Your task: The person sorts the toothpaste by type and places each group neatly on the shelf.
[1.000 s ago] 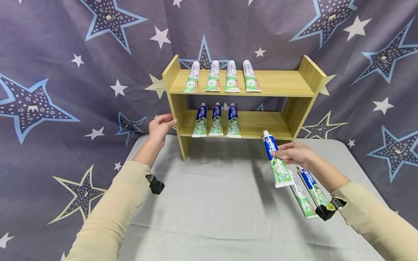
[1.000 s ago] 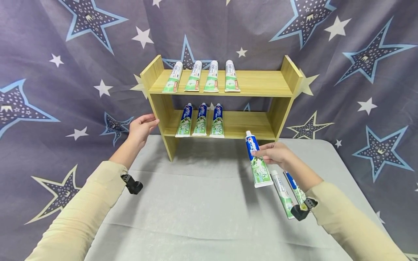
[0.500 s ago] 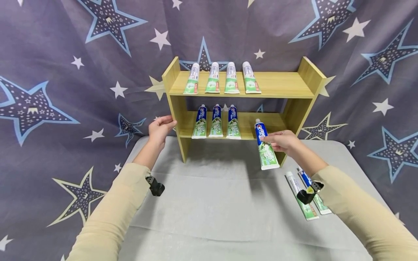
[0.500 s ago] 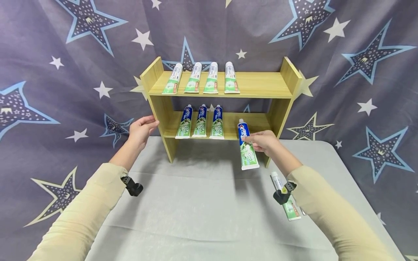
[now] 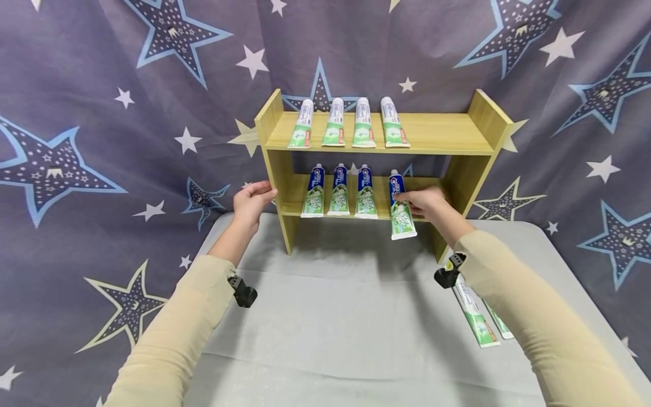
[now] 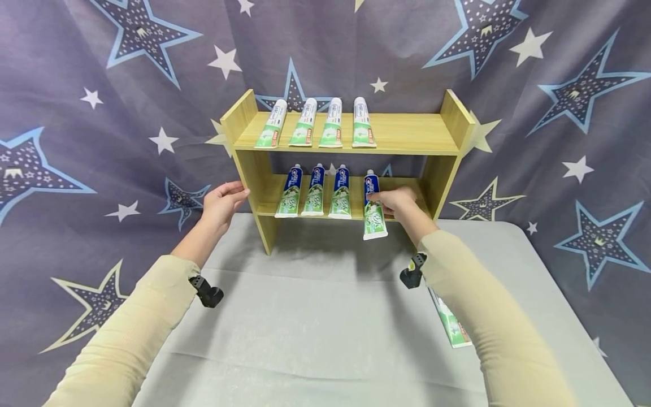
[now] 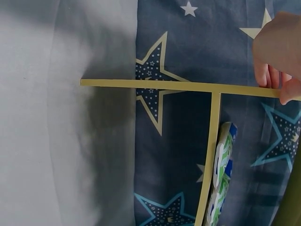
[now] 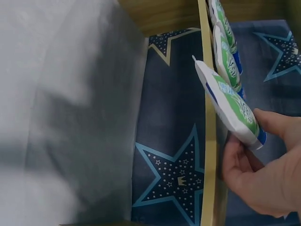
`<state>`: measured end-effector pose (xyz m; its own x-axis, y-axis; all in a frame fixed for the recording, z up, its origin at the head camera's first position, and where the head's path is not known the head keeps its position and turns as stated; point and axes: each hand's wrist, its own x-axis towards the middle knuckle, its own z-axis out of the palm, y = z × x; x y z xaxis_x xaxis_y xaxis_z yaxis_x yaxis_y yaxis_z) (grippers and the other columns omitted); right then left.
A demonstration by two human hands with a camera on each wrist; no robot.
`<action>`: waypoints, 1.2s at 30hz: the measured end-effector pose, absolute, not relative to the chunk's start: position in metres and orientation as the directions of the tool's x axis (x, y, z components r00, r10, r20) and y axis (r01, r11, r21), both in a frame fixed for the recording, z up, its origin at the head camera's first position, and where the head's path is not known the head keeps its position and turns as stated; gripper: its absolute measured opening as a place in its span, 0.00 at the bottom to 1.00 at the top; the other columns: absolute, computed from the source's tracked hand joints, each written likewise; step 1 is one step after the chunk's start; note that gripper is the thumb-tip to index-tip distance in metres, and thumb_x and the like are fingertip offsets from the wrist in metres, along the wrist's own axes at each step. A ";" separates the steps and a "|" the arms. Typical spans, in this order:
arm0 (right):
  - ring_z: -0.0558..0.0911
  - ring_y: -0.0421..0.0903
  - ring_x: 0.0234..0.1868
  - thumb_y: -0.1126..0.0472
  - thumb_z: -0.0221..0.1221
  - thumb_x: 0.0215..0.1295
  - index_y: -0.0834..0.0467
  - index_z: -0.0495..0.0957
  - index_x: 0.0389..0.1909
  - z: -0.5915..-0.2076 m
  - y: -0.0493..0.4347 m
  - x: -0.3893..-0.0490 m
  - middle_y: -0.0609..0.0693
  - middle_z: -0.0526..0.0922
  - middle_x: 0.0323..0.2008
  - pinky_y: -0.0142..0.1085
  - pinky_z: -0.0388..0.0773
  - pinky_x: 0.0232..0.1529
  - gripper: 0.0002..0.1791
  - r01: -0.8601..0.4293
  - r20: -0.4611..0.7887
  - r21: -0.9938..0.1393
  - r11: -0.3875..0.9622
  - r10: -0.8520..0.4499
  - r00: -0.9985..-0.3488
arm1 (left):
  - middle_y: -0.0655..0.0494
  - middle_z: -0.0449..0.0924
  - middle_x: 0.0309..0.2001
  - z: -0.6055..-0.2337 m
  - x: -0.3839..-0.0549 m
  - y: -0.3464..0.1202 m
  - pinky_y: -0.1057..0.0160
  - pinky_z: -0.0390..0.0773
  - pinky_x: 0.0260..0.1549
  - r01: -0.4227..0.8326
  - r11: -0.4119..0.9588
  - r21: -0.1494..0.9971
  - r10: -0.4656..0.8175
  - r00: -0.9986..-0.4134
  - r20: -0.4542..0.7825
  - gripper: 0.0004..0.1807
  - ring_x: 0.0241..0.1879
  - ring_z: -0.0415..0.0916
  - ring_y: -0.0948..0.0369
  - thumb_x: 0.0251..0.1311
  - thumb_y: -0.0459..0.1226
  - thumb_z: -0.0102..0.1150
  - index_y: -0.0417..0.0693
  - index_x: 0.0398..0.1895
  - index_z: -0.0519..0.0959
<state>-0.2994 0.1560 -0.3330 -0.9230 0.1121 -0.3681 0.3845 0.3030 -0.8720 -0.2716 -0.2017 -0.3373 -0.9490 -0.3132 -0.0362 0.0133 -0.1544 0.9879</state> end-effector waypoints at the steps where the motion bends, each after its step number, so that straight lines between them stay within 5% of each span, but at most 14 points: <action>1: 0.77 0.44 0.46 0.58 0.65 0.58 0.68 0.60 0.65 -0.334 0.154 -0.302 0.54 0.75 0.53 0.32 0.81 0.51 0.38 0.393 -0.371 -0.869 0.302 0.129 -0.920 | 0.68 0.79 0.23 -0.338 -0.271 -0.202 0.77 0.82 0.38 0.008 -0.151 0.988 -0.313 -0.949 -0.040 0.11 0.26 0.78 0.75 0.56 0.23 0.59 0.39 0.43 0.76; 4: 0.76 0.50 0.57 0.60 0.64 0.59 0.69 0.59 0.67 -0.338 0.148 -0.309 0.58 0.70 0.65 0.37 0.77 0.62 0.39 0.393 -0.360 -0.878 0.272 0.164 -0.918 | 0.69 0.79 0.23 -0.338 -0.271 -0.202 0.72 0.82 0.47 -0.007 -0.142 0.990 -0.314 -0.948 -0.051 0.15 0.26 0.78 0.75 0.57 0.24 0.59 0.35 0.48 0.76; 10: 0.76 0.53 0.57 0.65 0.64 0.56 0.70 0.68 0.61 -0.343 0.141 -0.317 0.61 0.74 0.62 0.40 0.76 0.64 0.32 0.325 -0.256 -0.880 0.345 0.231 -0.939 | 0.68 0.80 0.25 -0.336 -0.269 -0.201 0.60 0.76 0.62 -0.014 -0.159 0.987 -0.306 -0.950 -0.062 0.14 0.27 0.79 0.75 0.57 0.24 0.60 0.36 0.47 0.76; 21: 0.73 0.53 0.63 0.58 0.63 0.59 0.61 0.78 0.55 -0.346 0.140 -0.319 0.56 0.79 0.58 0.41 0.69 0.67 0.23 0.195 -0.108 -0.817 0.542 0.188 -0.976 | 0.67 0.80 0.24 -0.335 -0.271 -0.202 0.72 0.83 0.46 -0.010 -0.168 0.986 -0.314 -0.947 -0.063 0.11 0.27 0.80 0.74 0.56 0.23 0.60 0.41 0.42 0.77; 25: 0.76 0.52 0.60 0.57 0.65 0.58 0.59 0.79 0.55 -0.347 0.141 -0.320 0.55 0.80 0.56 0.40 0.72 0.63 0.23 0.194 -0.104 -0.825 0.531 0.195 -0.975 | 0.67 0.79 0.24 -0.335 -0.271 -0.203 0.72 0.82 0.48 -0.018 -0.162 0.987 -0.308 -0.949 -0.068 0.12 0.27 0.79 0.75 0.57 0.24 0.60 0.38 0.45 0.77; 31: 0.82 0.51 0.53 0.55 0.65 0.58 0.60 0.79 0.55 -0.350 0.146 -0.314 0.57 0.82 0.54 0.27 0.78 0.45 0.24 0.167 -0.079 -0.861 0.481 0.197 -0.977 | 0.68 0.79 0.25 -0.337 -0.271 -0.202 0.68 0.81 0.54 -0.026 -0.140 0.990 -0.308 -0.949 -0.068 0.19 0.27 0.79 0.75 0.57 0.25 0.60 0.32 0.53 0.74; 36: 0.80 0.52 0.57 0.52 0.66 0.58 0.59 0.80 0.52 -0.347 0.152 -0.298 0.58 0.82 0.52 0.36 0.77 0.56 0.23 0.125 -0.019 -0.841 0.527 0.201 -0.979 | 0.69 0.79 0.25 -0.337 -0.271 -0.202 0.64 0.79 0.58 -0.016 -0.130 0.991 -0.307 -0.950 -0.056 0.18 0.28 0.79 0.75 0.57 0.25 0.60 0.33 0.52 0.75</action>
<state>-0.2985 0.1525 -0.3473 -0.9794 0.2011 -0.0190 0.1246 0.5273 -0.8405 -0.2707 -0.2021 -0.3365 -0.9501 -0.3069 -0.0557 -0.0160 -0.1303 0.9913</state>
